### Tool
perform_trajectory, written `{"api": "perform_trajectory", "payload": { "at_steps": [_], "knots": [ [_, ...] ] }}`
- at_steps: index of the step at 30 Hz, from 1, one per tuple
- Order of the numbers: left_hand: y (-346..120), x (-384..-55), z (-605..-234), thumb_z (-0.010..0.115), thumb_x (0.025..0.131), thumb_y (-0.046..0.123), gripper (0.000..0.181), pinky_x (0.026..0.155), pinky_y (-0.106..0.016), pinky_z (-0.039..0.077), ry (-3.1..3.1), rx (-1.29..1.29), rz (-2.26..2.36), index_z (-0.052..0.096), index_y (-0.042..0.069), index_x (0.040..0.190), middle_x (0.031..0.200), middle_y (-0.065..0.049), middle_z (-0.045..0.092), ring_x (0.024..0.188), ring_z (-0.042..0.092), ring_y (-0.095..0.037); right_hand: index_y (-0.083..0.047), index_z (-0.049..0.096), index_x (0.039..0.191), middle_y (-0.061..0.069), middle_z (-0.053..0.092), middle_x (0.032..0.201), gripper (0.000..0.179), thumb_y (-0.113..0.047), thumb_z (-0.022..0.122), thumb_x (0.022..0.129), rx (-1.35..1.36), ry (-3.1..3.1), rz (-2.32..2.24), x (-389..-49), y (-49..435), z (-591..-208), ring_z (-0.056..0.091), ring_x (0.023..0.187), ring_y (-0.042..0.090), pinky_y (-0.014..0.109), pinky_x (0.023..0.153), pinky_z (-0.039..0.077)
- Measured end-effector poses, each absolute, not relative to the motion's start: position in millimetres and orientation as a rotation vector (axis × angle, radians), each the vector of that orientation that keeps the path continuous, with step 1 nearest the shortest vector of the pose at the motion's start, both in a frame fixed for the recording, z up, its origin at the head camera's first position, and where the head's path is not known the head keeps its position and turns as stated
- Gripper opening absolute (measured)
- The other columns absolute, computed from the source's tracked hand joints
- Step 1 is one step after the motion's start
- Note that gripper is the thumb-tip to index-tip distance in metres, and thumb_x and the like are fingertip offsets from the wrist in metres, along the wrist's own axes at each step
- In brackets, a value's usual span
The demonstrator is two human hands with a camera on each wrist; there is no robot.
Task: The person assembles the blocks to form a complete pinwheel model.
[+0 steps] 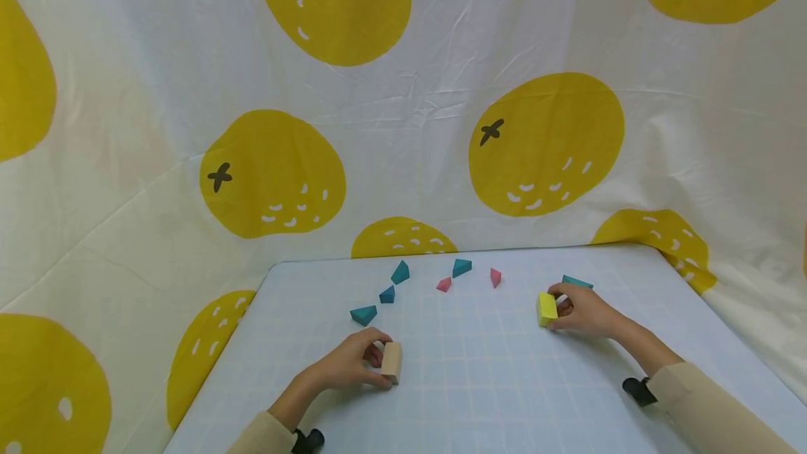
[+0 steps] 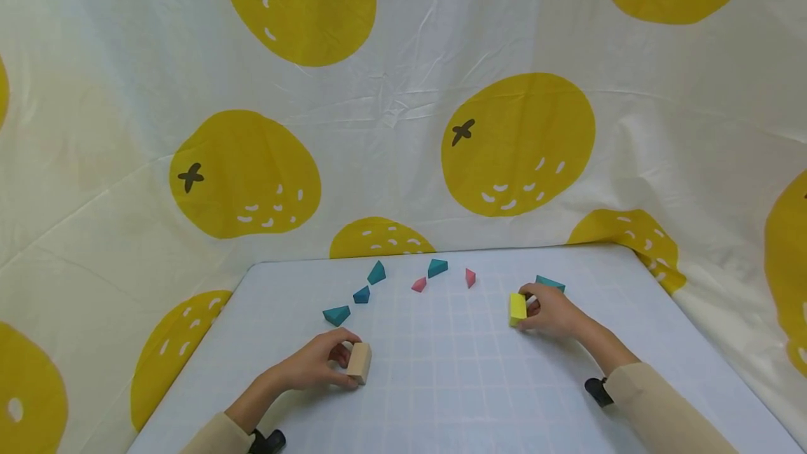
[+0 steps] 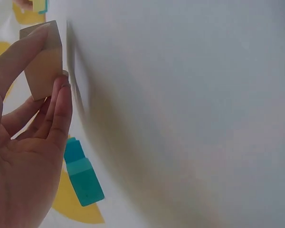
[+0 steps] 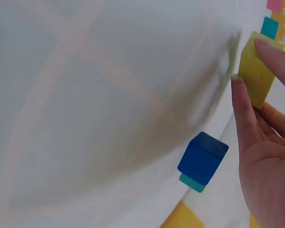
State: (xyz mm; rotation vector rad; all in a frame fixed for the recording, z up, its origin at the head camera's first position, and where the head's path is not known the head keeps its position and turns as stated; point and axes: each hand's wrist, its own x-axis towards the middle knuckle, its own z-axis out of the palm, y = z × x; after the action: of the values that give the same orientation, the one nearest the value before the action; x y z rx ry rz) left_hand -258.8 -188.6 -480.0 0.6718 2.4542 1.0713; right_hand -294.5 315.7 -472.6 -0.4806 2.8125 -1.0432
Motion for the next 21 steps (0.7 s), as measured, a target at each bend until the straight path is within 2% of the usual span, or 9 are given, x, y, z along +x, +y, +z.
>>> {"api": "perform_trajectory", "payload": {
  "at_steps": [21],
  "knots": [
    [-153.1,-245.2,-475.2,0.091,0.079,0.024,0.057,0.089,-0.024,0.054,2.431,0.705,1.049,0.061,0.019,0.127,0.114,0.009,0.060,0.094,0.062,-0.009,0.007,0.056,0.130,0.014,0.064,0.120,0.065,-0.021,0.088,0.081,-0.530,2.783,-1.110,-274.4,279.7,-456.8,0.064,0.094,0.020,0.028,0.077,0.058]
  ]
}}
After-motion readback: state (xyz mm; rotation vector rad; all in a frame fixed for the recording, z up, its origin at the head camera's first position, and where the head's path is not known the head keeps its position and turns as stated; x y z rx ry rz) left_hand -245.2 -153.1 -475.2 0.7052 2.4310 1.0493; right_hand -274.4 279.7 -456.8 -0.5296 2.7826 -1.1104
